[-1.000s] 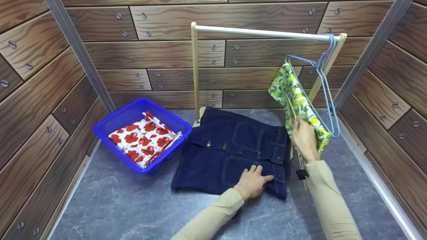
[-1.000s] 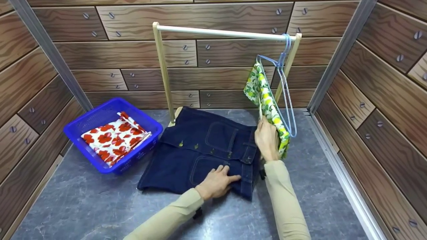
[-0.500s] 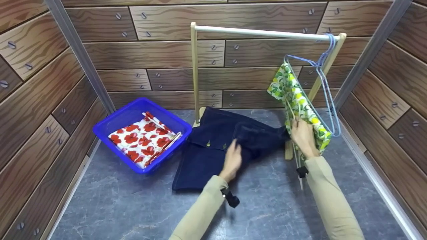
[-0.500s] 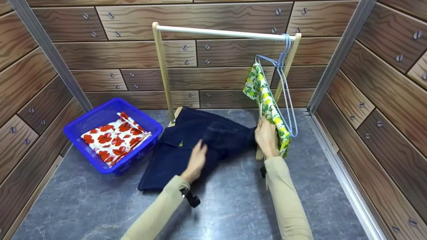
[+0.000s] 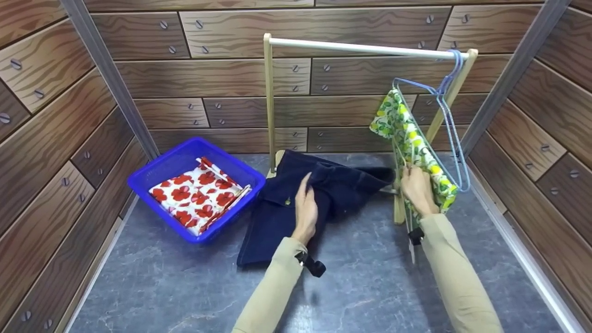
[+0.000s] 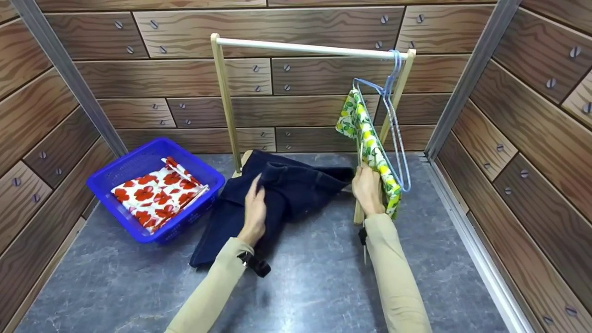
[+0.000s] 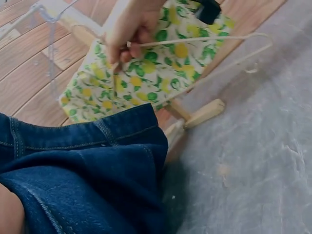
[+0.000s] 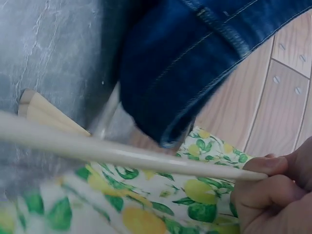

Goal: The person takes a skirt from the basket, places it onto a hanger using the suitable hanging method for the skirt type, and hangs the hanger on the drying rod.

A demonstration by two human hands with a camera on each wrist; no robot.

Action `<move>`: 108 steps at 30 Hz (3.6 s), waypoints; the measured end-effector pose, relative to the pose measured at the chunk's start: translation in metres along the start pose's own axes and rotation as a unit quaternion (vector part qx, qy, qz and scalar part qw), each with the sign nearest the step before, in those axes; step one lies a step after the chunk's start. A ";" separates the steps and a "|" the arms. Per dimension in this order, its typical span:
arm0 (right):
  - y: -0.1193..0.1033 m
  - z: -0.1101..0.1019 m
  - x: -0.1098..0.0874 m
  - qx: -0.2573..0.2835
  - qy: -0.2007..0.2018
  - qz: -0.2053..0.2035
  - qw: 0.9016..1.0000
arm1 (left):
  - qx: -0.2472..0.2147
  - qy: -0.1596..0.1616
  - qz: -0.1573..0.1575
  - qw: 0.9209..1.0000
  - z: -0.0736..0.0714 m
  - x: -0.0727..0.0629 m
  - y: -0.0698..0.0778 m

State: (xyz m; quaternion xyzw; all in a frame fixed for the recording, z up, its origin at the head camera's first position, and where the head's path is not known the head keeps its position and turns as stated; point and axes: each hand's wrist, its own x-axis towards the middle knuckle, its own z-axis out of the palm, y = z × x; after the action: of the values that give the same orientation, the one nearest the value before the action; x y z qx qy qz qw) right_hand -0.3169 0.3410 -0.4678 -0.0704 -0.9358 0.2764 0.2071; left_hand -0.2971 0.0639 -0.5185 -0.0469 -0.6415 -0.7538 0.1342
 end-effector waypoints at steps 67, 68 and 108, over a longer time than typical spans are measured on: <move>-0.018 0.026 -0.036 0.283 -0.163 0.146 0.934 | 0.610 -0.449 0.151 0.635 0.041 -0.090 -0.044; -0.020 0.028 -0.037 0.276 -0.164 0.141 0.937 | 0.611 -0.447 0.155 0.635 0.042 -0.090 -0.044; -0.014 0.035 -0.044 0.440 -0.206 0.152 0.861 | 0.583 -0.488 0.126 0.637 0.036 -0.090 -0.041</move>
State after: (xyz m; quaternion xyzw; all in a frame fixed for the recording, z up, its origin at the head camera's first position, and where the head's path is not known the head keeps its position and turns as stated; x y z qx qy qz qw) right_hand -0.2920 0.3016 -0.5020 -0.0549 -0.7161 0.6953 -0.0255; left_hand -0.2249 0.1175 -0.5739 -0.4007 -0.9077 -0.0663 -0.1055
